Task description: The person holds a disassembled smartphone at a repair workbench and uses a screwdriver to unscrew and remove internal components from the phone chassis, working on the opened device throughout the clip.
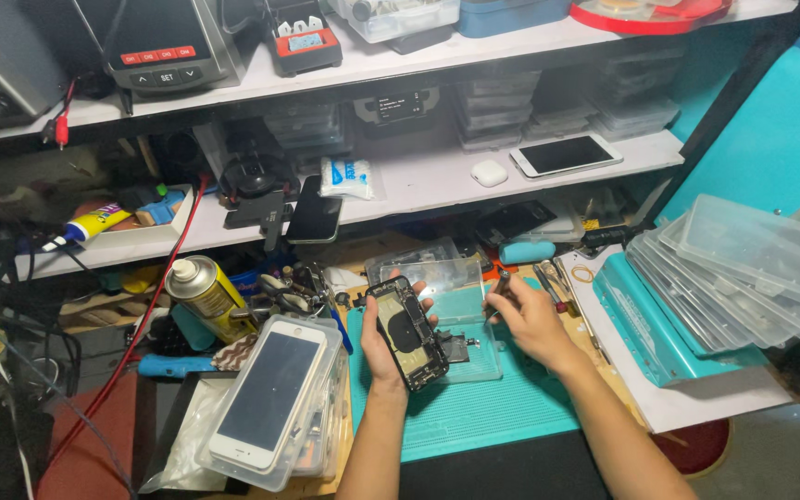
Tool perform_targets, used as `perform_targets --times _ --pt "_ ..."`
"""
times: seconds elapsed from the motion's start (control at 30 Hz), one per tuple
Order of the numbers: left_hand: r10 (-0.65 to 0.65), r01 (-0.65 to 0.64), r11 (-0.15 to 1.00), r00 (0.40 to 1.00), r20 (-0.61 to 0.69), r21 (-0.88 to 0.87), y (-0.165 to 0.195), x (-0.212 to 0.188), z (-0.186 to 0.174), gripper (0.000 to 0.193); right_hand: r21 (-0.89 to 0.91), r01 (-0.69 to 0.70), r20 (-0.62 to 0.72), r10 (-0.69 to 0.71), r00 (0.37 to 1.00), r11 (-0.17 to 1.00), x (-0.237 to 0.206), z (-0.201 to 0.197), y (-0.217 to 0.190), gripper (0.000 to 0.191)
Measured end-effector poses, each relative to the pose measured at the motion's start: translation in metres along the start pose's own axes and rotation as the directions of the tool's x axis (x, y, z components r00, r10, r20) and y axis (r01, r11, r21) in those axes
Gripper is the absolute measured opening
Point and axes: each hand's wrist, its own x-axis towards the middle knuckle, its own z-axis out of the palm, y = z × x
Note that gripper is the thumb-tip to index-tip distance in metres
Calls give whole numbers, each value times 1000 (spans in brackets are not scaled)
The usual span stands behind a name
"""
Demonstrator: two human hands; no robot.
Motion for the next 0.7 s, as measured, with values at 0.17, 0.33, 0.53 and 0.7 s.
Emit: perform_targets --times 0.17,0.33,0.53,0.7 --pt "1 -2 1000 1000 15 18 -1 1 -1 64 -141 -144 37 150 988 980 4 21 -7 20" --pt "-26 30 999 994 105 -42 2 -2 -1 67 -184 -11 -6 10 1000 983 5 27 -9 23" --pt "-122 137 990 956 266 -38 -2 -6 -3 76 -69 273 -214 -282 935 959 -3 17 -20 12" --pt "-132 129 991 922 364 31 -7 -4 -9 84 403 203 -175 -143 974 892 -13 14 -37 12"
